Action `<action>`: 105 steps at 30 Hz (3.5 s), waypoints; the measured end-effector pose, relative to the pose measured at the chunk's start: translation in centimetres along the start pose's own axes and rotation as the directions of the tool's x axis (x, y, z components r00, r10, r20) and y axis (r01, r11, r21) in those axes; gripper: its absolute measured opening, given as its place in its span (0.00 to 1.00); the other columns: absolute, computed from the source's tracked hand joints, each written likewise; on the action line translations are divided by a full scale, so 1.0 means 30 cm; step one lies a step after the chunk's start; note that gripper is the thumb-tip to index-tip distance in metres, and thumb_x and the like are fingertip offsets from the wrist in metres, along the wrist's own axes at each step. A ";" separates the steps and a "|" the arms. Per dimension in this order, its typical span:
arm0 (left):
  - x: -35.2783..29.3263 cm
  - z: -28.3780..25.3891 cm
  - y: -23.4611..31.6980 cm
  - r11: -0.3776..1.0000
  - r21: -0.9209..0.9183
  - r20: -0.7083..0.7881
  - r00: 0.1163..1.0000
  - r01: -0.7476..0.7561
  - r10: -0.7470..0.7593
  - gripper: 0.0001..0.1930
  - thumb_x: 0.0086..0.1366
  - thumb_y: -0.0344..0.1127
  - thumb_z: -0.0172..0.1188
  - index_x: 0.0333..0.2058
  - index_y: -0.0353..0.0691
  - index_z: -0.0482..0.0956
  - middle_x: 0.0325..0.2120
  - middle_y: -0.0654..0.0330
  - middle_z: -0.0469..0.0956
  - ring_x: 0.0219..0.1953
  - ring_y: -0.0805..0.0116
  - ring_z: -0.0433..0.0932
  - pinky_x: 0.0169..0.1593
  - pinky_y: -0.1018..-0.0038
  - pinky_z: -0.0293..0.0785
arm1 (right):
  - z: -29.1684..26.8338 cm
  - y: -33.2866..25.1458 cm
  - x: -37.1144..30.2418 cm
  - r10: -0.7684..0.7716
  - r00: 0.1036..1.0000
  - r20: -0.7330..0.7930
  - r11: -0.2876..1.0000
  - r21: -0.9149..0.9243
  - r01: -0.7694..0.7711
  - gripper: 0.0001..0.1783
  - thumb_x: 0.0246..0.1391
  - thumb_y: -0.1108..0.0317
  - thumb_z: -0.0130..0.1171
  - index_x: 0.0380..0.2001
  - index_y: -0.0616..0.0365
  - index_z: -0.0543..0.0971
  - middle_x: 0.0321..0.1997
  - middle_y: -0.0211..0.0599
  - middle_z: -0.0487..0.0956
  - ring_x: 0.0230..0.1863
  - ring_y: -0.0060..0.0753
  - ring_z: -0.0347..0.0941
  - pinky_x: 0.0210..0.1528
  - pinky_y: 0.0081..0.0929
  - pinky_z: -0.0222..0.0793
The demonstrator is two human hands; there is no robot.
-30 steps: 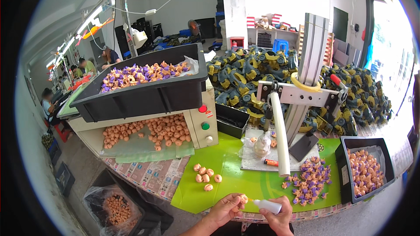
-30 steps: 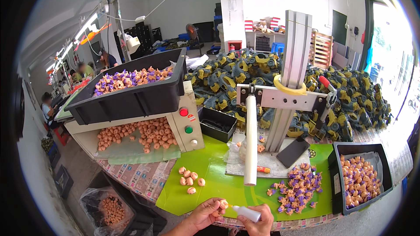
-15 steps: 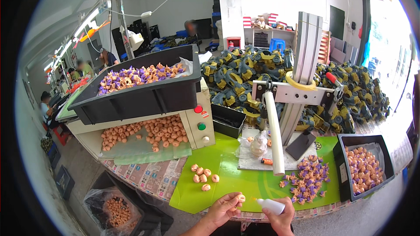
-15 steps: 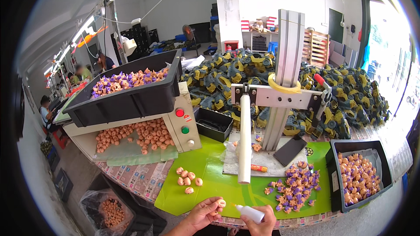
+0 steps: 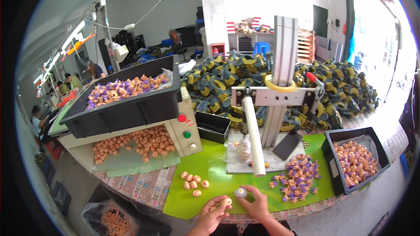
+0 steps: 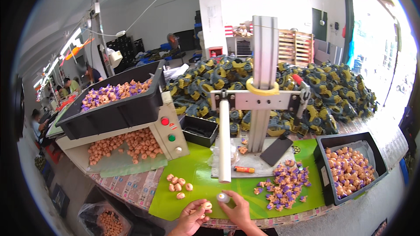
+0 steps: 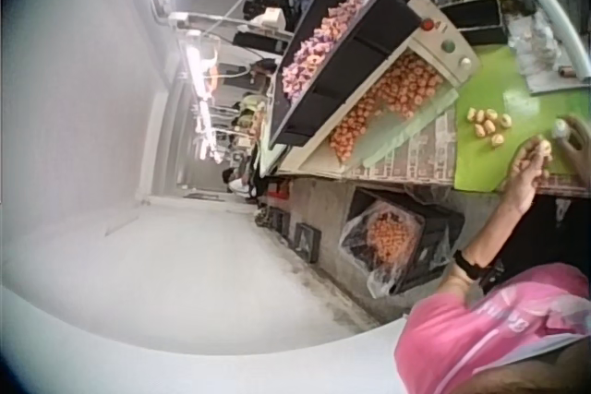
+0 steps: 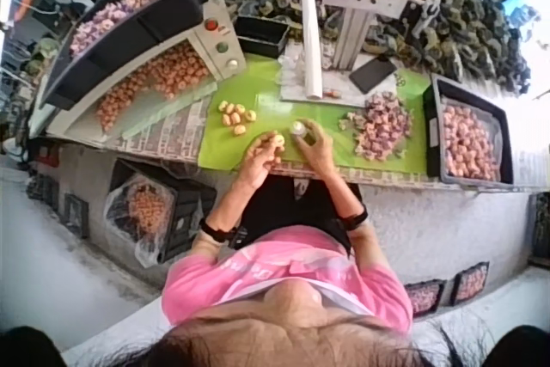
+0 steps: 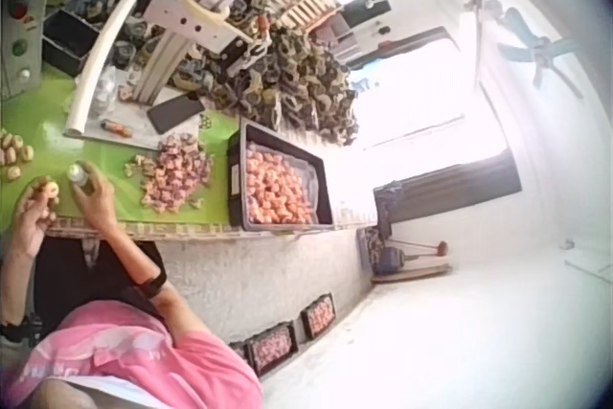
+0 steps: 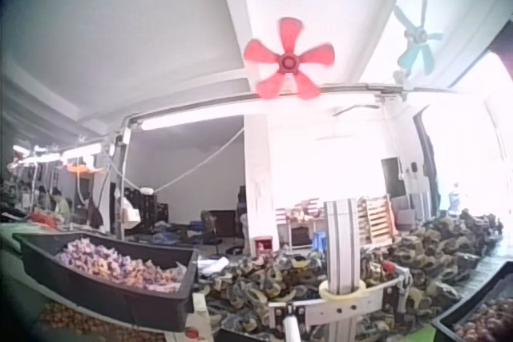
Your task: Assembling small plastic toy components and placing them in a tray.
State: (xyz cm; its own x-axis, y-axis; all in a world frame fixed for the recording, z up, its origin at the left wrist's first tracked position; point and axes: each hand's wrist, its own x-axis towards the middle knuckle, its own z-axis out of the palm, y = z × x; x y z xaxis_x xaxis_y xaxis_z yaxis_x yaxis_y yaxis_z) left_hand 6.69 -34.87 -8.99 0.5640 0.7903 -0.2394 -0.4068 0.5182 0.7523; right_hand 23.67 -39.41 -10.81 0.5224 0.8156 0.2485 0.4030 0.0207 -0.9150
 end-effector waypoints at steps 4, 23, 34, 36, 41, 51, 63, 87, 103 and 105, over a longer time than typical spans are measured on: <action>0.004 -0.039 0.007 0.999 -0.042 0.030 0.999 0.030 -0.029 0.16 0.66 0.34 0.58 0.52 0.43 0.74 0.36 0.66 0.78 0.35 0.75 0.77 0.31 0.80 0.76 | -0.084 -0.042 -0.012 -0.122 0.992 0.023 0.987 -0.101 0.124 0.22 0.46 0.67 0.67 0.47 0.57 0.77 0.50 0.45 0.77 0.53 0.46 0.72 0.54 0.38 0.68; -0.016 0.013 -0.036 0.950 -0.183 0.246 0.948 0.251 -0.203 0.14 0.65 0.35 0.59 0.49 0.44 0.75 0.33 0.68 0.76 0.31 0.80 0.74 0.35 0.81 0.73 | -0.243 -0.094 -0.022 -0.103 0.977 0.185 0.990 -0.081 0.119 0.10 0.47 0.73 0.67 0.36 0.60 0.82 0.40 0.37 0.79 0.35 0.32 0.79 0.38 0.26 0.76; -0.028 0.045 -0.051 0.955 -0.123 0.255 0.939 0.270 -0.232 0.13 0.61 0.39 0.64 0.43 0.44 0.78 0.29 0.69 0.77 0.28 0.81 0.74 0.32 0.83 0.71 | -0.216 -0.198 -0.093 0.026 0.960 0.278 0.975 0.206 -0.086 0.09 0.46 0.76 0.67 0.34 0.58 0.84 0.40 0.36 0.81 0.38 0.29 0.80 0.41 0.24 0.75; -0.026 0.042 -0.048 0.964 -0.070 0.285 0.931 0.257 -0.228 0.13 0.60 0.40 0.66 0.41 0.42 0.78 0.28 0.68 0.75 0.27 0.82 0.72 0.32 0.84 0.70 | -0.219 -0.212 -0.092 -0.011 0.961 0.276 0.998 0.060 -0.006 0.08 0.44 0.77 0.68 0.32 0.60 0.84 0.37 0.36 0.82 0.37 0.29 0.80 0.40 0.25 0.76; 0.003 -0.012 -0.079 0.968 0.047 0.299 0.921 0.248 -0.250 0.14 0.62 0.38 0.64 0.43 0.40 0.77 0.32 0.66 0.76 0.28 0.80 0.72 0.32 0.83 0.70 | -0.229 -0.141 -0.086 -0.170 0.931 0.323 0.985 0.056 0.160 0.10 0.41 0.77 0.70 0.32 0.58 0.84 0.33 0.36 0.83 0.36 0.31 0.81 0.39 0.25 0.76; 0.010 -0.012 -0.063 0.930 -0.032 0.275 0.897 0.367 -0.345 0.15 0.64 0.38 0.62 0.46 0.38 0.77 0.32 0.66 0.76 0.26 0.80 0.70 0.30 0.81 0.69 | -0.235 -0.173 -0.017 -0.275 0.858 0.434 0.956 0.033 0.290 0.12 0.43 0.72 0.70 0.35 0.55 0.85 0.33 0.35 0.83 0.34 0.34 0.80 0.38 0.27 0.76; -0.013 -0.047 0.079 0.972 -0.155 0.334 0.936 0.175 -0.115 0.07 0.65 0.38 0.60 0.38 0.44 0.76 0.26 0.69 0.74 0.25 0.82 0.71 0.29 0.83 0.69 | -0.281 -0.606 0.480 -0.915 0.385 0.118 0.351 -0.234 0.907 0.22 0.52 0.66 0.62 0.50 0.61 0.75 0.54 0.44 0.74 0.52 0.51 0.69 0.55 0.43 0.62; 0.012 -0.039 0.144 0.997 -0.042 0.249 0.967 0.060 -0.048 0.10 0.64 0.40 0.61 0.42 0.46 0.75 0.34 0.70 0.76 0.27 0.80 0.71 0.27 0.82 0.68 | -0.021 0.091 0.459 -0.155 0.910 0.384 0.593 -0.700 0.396 0.33 0.56 0.54 0.56 0.65 0.35 0.62 0.71 0.36 0.54 0.73 0.42 0.43 0.69 0.55 0.40; 0.180 -0.121 0.285 0.985 0.169 0.098 0.994 0.035 -0.052 0.11 0.65 0.36 0.60 0.45 0.43 0.77 0.31 0.67 0.77 0.27 0.79 0.72 0.30 0.79 0.71 | -1.028 0.048 -0.021 -0.078 0.831 -0.551 0.497 -0.744 -0.446 0.12 0.45 0.62 0.63 0.34 0.54 0.83 0.45 0.47 0.76 0.52 0.48 0.67 0.54 0.44 0.61; 0.276 -0.090 0.279 0.962 0.269 0.098 0.992 0.050 -0.079 0.13 0.65 0.35 0.60 0.47 0.39 0.76 0.32 0.66 0.77 0.24 0.80 0.70 0.28 0.79 0.70 | -0.999 0.042 -0.019 -0.221 0.821 -0.526 0.531 -0.771 -0.352 0.12 0.45 0.63 0.63 0.35 0.54 0.83 0.47 0.47 0.76 0.53 0.50 0.67 0.55 0.45 0.60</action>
State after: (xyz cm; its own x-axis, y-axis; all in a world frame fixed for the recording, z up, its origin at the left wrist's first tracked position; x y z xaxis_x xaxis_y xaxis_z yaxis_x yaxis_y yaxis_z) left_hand 6.02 -23.11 -6.34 0.6619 0.7113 -0.2365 -0.1696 0.4495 0.8770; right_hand 46.41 -57.17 -2.56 0.7356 0.3608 0.5733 0.6095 -0.7219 -0.3278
